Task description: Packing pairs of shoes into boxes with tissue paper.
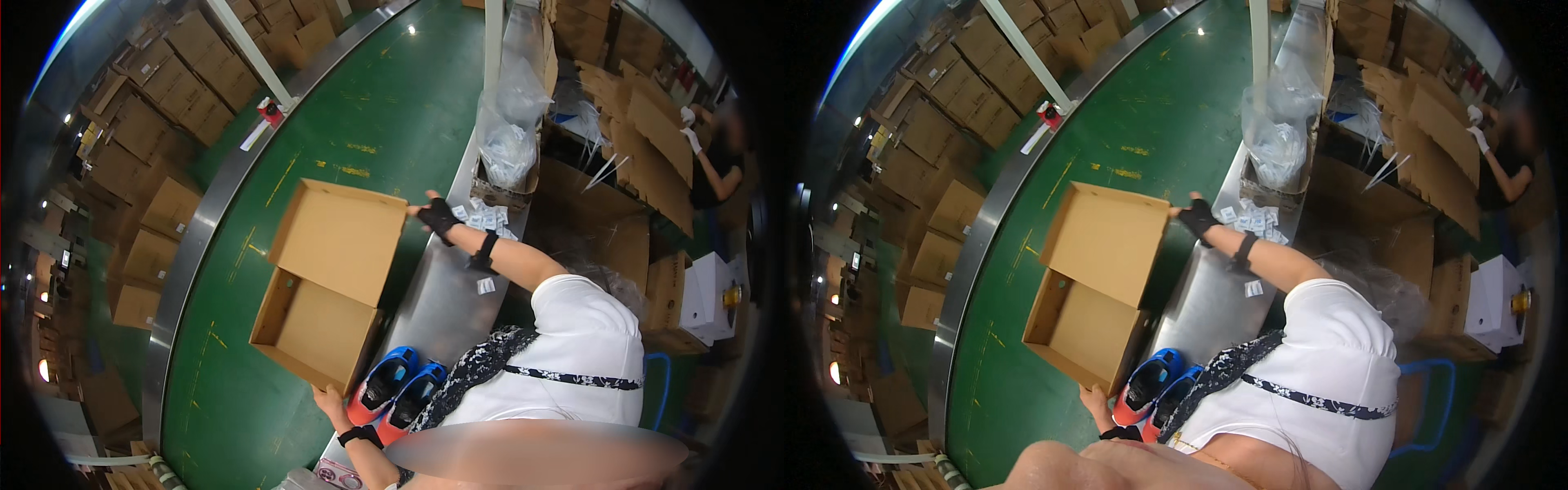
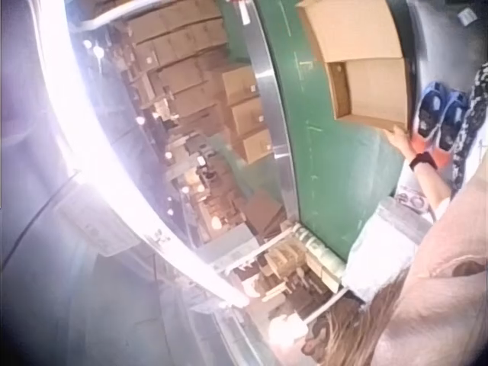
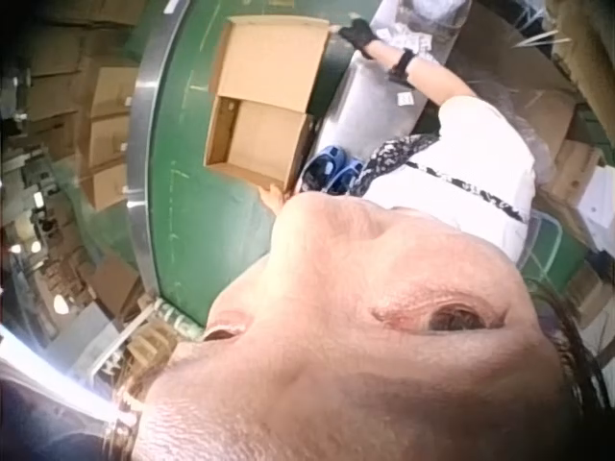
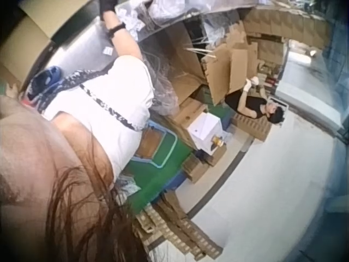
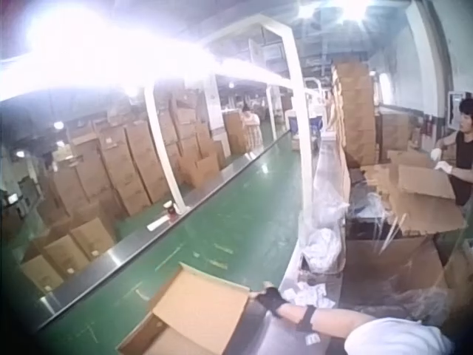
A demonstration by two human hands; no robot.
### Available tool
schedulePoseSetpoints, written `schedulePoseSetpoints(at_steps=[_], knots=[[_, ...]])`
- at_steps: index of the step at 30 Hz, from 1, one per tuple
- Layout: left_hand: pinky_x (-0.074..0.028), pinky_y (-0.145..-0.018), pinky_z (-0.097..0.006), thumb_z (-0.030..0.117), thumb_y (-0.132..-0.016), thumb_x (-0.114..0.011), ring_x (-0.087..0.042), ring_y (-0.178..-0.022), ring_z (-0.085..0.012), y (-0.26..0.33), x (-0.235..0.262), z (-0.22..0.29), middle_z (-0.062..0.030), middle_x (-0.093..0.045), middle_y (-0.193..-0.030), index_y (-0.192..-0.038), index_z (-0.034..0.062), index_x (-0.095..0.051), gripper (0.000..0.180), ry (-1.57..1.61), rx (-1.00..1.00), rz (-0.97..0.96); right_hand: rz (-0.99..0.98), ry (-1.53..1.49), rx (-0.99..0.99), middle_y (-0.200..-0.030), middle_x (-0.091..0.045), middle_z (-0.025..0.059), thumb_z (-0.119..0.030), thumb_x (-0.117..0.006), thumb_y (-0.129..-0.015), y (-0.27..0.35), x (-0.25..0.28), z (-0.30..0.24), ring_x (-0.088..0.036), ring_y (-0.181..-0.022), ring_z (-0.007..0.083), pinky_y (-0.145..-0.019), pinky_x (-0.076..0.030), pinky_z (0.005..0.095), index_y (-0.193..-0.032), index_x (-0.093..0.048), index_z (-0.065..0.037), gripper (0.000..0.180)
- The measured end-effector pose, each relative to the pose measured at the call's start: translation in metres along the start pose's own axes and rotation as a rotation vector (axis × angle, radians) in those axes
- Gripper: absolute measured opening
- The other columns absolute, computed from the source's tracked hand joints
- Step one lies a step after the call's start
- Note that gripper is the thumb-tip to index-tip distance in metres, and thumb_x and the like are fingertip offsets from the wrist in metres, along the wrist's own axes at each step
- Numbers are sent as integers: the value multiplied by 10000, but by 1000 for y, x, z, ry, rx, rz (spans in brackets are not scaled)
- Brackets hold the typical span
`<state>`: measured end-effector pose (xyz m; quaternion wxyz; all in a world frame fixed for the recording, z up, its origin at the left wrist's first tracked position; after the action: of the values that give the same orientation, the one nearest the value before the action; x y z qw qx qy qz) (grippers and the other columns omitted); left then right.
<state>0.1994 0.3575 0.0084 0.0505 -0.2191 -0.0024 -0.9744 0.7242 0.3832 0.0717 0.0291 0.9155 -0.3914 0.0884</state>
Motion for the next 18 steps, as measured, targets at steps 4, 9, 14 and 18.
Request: schedulePoseSetpoints(at_steps=[4,9,14,18], knots=[[-429,-817,-311,-14,-730,-468,-573,-921,-236,3,-24,31,-167,-577,-1066,-1228,0,-427,500,16,-32,-99,483,1134,484,-840,-549,143,-192,-491,-763,-31,62,44,-566,-795,308,-790,-394,505,-933,-540,-36,236],[-469,-661,-303,129,-801,-531,-588,-824,-219,8,-44,34,-130,-581,-1024,-1273,20,-371,510,97,28,-166,-80,1382,608,-806,-512,188,-109,-525,-642,1,29,66,-526,-835,323,-820,-383,517,-782,-536,8,183],[-467,-517,-260,240,-845,-540,-587,-755,-166,16,37,-4,-83,-570,-934,-1292,21,-357,530,145,158,13,-57,1135,724,-863,-526,199,-77,-519,-648,24,25,71,-522,-819,336,-661,-467,401,-753,-567,21,152],[-473,-509,-243,229,-861,-514,-591,-724,-160,59,170,-24,-72,-566,-895,-1223,10,-435,430,97,275,453,-40,967,937,-805,-533,131,-82,-533,-653,63,20,47,-520,-767,296,-626,-432,380,-775,-567,-37,134]])
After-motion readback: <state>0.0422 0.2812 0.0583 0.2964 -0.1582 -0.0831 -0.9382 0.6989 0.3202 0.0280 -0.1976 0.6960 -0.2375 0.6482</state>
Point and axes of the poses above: each hand's wrist, its own y-axis away from the middle knuckle, its own x-axis out of the back of the hand, z = x × y, the point moved 6 cm from there along -y, towards the middle knuckle
